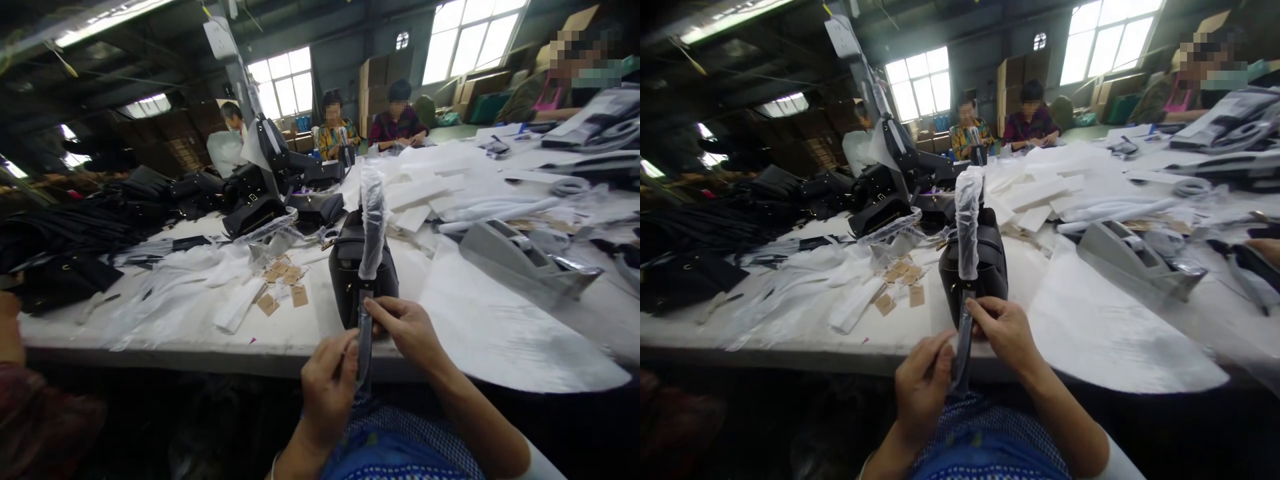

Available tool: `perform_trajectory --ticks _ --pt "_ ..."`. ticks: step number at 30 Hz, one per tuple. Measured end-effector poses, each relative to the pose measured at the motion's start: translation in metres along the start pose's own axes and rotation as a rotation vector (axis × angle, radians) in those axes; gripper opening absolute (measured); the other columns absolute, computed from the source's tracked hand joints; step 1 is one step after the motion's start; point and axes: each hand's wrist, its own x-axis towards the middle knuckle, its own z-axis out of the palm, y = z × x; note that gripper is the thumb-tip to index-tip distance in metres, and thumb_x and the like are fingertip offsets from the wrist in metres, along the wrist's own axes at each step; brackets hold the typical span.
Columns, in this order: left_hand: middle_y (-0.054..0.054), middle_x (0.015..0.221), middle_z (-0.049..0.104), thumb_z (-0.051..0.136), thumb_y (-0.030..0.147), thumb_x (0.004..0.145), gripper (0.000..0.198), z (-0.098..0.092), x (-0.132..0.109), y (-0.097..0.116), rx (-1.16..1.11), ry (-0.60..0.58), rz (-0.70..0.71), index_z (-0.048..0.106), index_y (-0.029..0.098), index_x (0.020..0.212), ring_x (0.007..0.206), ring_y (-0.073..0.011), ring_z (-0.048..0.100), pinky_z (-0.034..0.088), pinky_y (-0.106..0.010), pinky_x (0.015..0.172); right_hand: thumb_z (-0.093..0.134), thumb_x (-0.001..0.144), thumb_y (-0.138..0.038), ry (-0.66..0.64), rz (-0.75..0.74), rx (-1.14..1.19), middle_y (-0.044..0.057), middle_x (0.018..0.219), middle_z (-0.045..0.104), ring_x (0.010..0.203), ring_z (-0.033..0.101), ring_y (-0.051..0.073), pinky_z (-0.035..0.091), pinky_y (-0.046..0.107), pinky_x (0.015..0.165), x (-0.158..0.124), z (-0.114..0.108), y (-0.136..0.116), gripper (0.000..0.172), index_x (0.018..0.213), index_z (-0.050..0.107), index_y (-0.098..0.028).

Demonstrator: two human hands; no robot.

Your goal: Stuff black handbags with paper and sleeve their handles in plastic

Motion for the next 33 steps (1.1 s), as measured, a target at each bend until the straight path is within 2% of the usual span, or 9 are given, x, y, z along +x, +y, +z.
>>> perform_trajectory --ticks 3,8,13,16,19,21,23,28,33 --pt "-0.003 0.080 0.067 0.058 0.038 0.096 0.024 -0.003 0.011 -0.002 -0.219 0.056 -0.384 0.069 0.018 0.104 0.069 -0.0130 0.063 0.052 -0.022 0.068 0.064 0.086 -0.052 0.000 0.003 0.040 0.001 0.058 0.061 0.056 0.055 0.013 0.041 0.024 0.054 -0.001 0.001 0.001 0.041 0.069 0.070 -0.016" --pt "-0.005 0.086 0.067 0.062 0.051 0.091 0.037 0.009 0.023 0.008 -0.678 -0.252 -0.719 0.064 0.014 0.098 0.071 -0.0135 0.063 0.051 -0.023 0.067 0.067 0.085 -0.050 0.031 -0.017 0.070 0.000 0.059 0.060 0.054 0.055 0.012 0.043 0.024 0.052 -0.002 0.007 0.002 0.037 0.072 0.071 -0.015" --pt "0.000 0.072 0.059 0.065 0.051 0.089 0.039 0.016 -0.006 0.009 -0.769 -0.287 -0.766 0.065 0.012 0.097 0.051 -0.0046 0.044 0.035 -0.016 0.048 0.068 0.084 -0.051 0.093 -0.006 0.118 0.000 0.059 0.059 0.053 0.054 0.012 0.043 0.023 0.050 -0.003 0.008 0.004 0.038 0.073 0.072 -0.015" --pt "-0.002 0.074 0.064 0.069 0.053 0.085 0.044 0.010 -0.024 -0.003 -0.757 -0.401 -0.799 0.067 0.012 0.100 0.048 -0.0055 0.046 0.033 -0.017 0.046 0.067 0.085 -0.051 0.098 -0.007 0.116 0.000 0.062 0.060 0.056 0.054 0.012 0.043 0.023 0.052 -0.004 0.007 0.005 0.038 0.073 0.072 -0.015" --pt "-0.010 0.092 0.072 0.069 0.054 0.085 0.046 -0.003 -0.023 -0.009 -0.646 -0.450 -0.746 0.070 0.012 0.103 0.071 -0.0151 0.064 0.049 -0.024 0.065 0.066 0.085 -0.051 0.094 -0.004 0.101 0.000 0.061 0.059 0.056 0.053 0.012 0.042 0.024 0.052 -0.005 0.007 0.005 0.039 0.074 0.073 -0.015" --pt "-0.013 0.105 0.071 0.062 0.058 0.089 0.049 -0.007 -0.011 -0.007 -0.610 -0.328 -0.702 0.070 0.013 0.108 0.093 -0.0214 0.066 0.051 -0.031 0.085 0.065 0.085 -0.051 0.089 -0.016 0.093 0.000 0.060 0.058 0.055 0.053 0.012 0.041 0.024 0.051 -0.005 0.008 0.004 0.039 0.075 0.073 -0.015" --pt "-0.012 0.106 0.071 0.057 0.060 0.091 0.051 -0.006 0.004 0.000 -0.649 -0.204 -0.697 0.068 0.014 0.109 0.098 -0.0225 0.065 0.050 -0.034 0.091 0.065 0.085 -0.050 0.087 -0.039 0.091 0.001 0.061 0.058 0.056 0.052 0.013 0.041 0.024 0.050 -0.004 0.010 0.004 0.038 0.073 0.073 -0.015" --pt "-0.003 0.081 0.065 0.067 0.054 0.087 0.042 0.020 0.029 0.017 -0.771 -0.144 -0.724 0.063 0.015 0.103 0.069 -0.0119 0.060 0.050 -0.021 0.065 0.066 0.085 -0.048 0.132 -0.053 0.118 0.000 0.061 0.059 0.052 0.053 0.012 0.040 0.023 0.046 -0.004 0.015 0.005 0.036 0.068 0.068 -0.017" --pt "0.009 0.057 0.042 0.074 0.055 0.079 0.048 0.030 0.032 0.014 -0.664 -0.083 -0.773 0.063 0.015 0.104 0.045 -0.0038 0.030 0.022 -0.013 0.040 0.067 0.085 -0.043 0.173 -0.105 0.087 0.003 0.067 0.066 0.061 0.060 0.014 0.045 0.022 0.055 -0.002 0.016 0.008 0.032 0.070 0.073 -0.015"
